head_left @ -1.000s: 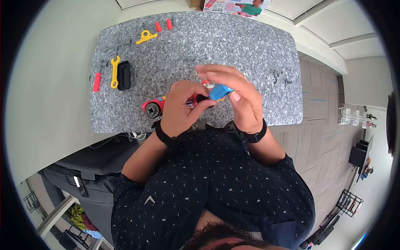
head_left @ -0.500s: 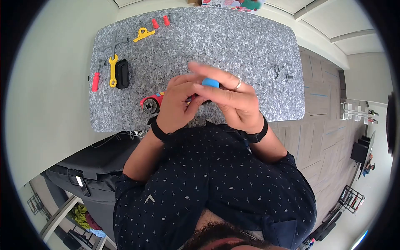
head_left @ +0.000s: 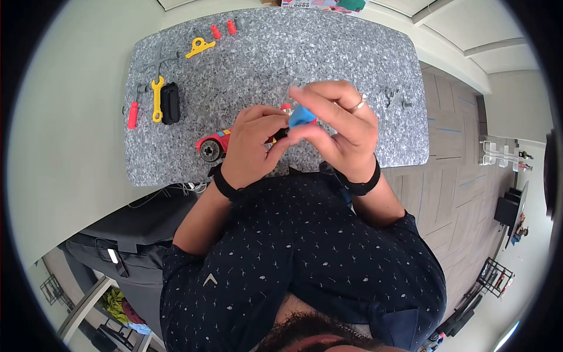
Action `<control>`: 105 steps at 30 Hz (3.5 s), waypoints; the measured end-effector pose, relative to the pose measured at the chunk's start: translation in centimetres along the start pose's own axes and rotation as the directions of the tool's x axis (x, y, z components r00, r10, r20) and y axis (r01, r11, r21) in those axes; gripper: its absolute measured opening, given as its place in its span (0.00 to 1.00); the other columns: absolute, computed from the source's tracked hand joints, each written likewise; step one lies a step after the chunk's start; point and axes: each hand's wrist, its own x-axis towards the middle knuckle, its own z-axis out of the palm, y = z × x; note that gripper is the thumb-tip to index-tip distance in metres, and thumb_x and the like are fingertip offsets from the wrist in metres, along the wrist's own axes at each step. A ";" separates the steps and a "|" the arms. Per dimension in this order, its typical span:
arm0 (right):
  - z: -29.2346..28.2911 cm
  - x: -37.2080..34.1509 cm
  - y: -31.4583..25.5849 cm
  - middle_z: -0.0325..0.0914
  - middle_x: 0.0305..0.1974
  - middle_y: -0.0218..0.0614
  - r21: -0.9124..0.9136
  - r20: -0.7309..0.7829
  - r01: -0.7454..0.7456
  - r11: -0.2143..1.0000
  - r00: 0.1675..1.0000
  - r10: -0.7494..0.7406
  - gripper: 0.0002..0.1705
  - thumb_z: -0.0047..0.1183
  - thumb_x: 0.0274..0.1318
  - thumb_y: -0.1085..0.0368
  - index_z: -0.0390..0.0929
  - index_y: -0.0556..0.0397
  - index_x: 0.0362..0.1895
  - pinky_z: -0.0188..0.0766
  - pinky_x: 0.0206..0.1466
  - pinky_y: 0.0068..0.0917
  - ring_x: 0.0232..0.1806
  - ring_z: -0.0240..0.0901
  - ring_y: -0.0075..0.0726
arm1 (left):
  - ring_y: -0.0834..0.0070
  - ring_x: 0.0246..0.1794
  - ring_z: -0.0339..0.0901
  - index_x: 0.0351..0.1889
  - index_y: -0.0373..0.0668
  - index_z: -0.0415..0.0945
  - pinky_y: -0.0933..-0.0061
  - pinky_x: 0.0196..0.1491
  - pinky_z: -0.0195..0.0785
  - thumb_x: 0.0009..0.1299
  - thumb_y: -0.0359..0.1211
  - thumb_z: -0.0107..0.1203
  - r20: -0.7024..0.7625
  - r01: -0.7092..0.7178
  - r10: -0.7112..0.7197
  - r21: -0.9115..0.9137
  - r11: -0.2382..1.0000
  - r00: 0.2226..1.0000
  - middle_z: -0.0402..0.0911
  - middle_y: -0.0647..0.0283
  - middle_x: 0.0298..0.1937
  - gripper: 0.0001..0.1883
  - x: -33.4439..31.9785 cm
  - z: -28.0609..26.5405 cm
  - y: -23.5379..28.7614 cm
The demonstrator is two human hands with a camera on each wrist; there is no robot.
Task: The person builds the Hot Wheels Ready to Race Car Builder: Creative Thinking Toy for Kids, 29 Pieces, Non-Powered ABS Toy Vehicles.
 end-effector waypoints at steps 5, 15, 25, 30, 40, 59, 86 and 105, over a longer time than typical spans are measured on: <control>0.2 0.4 0.2 0.88 0.57 0.43 0.126 0.005 0.050 0.991 0.999 -0.051 0.25 0.77 0.61 0.65 0.93 0.51 0.63 0.88 0.50 0.33 0.53 0.89 0.40 | 0.61 0.52 0.86 0.49 0.45 0.88 0.56 0.61 0.70 0.69 0.38 0.77 0.027 -0.009 0.008 0.035 0.999 1.000 0.90 0.62 0.48 0.15 0.0 -0.2 -0.1; -0.3 0.0 0.5 0.88 0.56 0.43 0.042 -0.046 -0.006 0.999 0.999 0.008 0.26 0.85 0.51 0.62 0.94 0.53 0.55 0.87 0.49 0.33 0.49 0.90 0.40 | 0.62 0.54 0.86 0.52 0.46 0.88 0.56 0.63 0.69 0.68 0.39 0.78 0.035 -0.032 0.030 0.047 0.998 0.999 0.90 0.63 0.49 0.18 -0.1 -0.1 -0.4; -0.1 0.6 0.8 0.89 0.57 0.51 0.253 0.047 0.059 0.966 0.996 -0.074 0.21 0.78 0.60 0.70 0.90 0.62 0.56 0.88 0.61 0.39 0.57 0.91 0.49 | 0.62 0.49 0.85 0.49 0.46 0.87 0.56 0.60 0.69 0.68 0.38 0.77 -0.034 -0.054 0.056 0.036 0.998 0.998 0.89 0.64 0.45 0.15 0.1 -0.2 0.1; -0.7 0.6 0.3 0.91 0.55 0.44 0.064 -0.025 0.006 0.998 1.000 -0.004 0.20 0.80 0.58 0.67 0.94 0.53 0.55 0.87 0.53 0.33 0.52 0.91 0.41 | 0.61 0.42 0.82 0.47 0.46 0.86 0.57 0.56 0.70 0.69 0.34 0.76 -0.078 0.047 -0.059 -0.147 0.988 0.995 0.88 0.64 0.42 0.12 -0.1 0.2 -0.1; 0.5 0.4 0.9 0.89 0.49 0.39 0.210 -0.104 0.004 0.978 0.994 0.019 0.19 0.82 0.56 0.67 0.92 0.52 0.51 0.84 0.50 0.33 0.48 0.89 0.39 | 0.58 0.43 0.80 0.49 0.42 0.85 0.57 0.53 0.71 0.69 0.27 0.72 -0.074 -0.031 0.017 -0.201 0.979 0.997 0.88 0.61 0.45 0.12 0.7 -0.5 0.2; 1.5 -0.3 1.6 0.91 0.58 0.43 0.469 0.041 -0.110 0.876 0.994 0.103 0.19 0.78 0.61 0.70 0.89 0.53 0.55 0.86 0.57 0.32 0.56 0.92 0.42 | 0.57 0.42 0.77 0.53 0.40 0.85 0.55 0.54 0.70 0.70 0.28 0.70 -0.037 -0.063 0.059 -0.107 0.992 0.998 0.86 0.61 0.43 0.14 0.1 -0.2 -1.2; -11.6 -11.7 18.4 0.83 0.61 0.60 -0.630 -0.370 -0.648 0.427 0.735 0.568 0.31 0.74 0.61 0.67 0.83 0.55 0.69 0.81 0.65 0.52 0.63 0.82 0.69 | 0.51 0.69 0.80 0.81 0.45 0.72 0.48 0.67 0.70 0.60 0.47 0.83 0.167 0.128 -0.282 0.604 0.786 0.945 0.84 0.55 0.69 0.51 -1.6 -3.0 2.0; -12.7 -11.8 21.6 0.91 0.42 0.49 -0.668 -0.488 -0.666 0.331 0.729 0.480 0.19 0.67 0.65 0.60 0.91 0.50 0.58 0.86 0.48 0.50 0.43 0.90 0.60 | 0.73 0.65 0.83 0.77 0.37 0.68 0.65 0.67 0.76 0.83 0.34 0.69 0.040 0.423 -0.470 -0.510 0.749 0.882 0.85 0.59 0.66 0.30 -3.5 -4.1 -2.0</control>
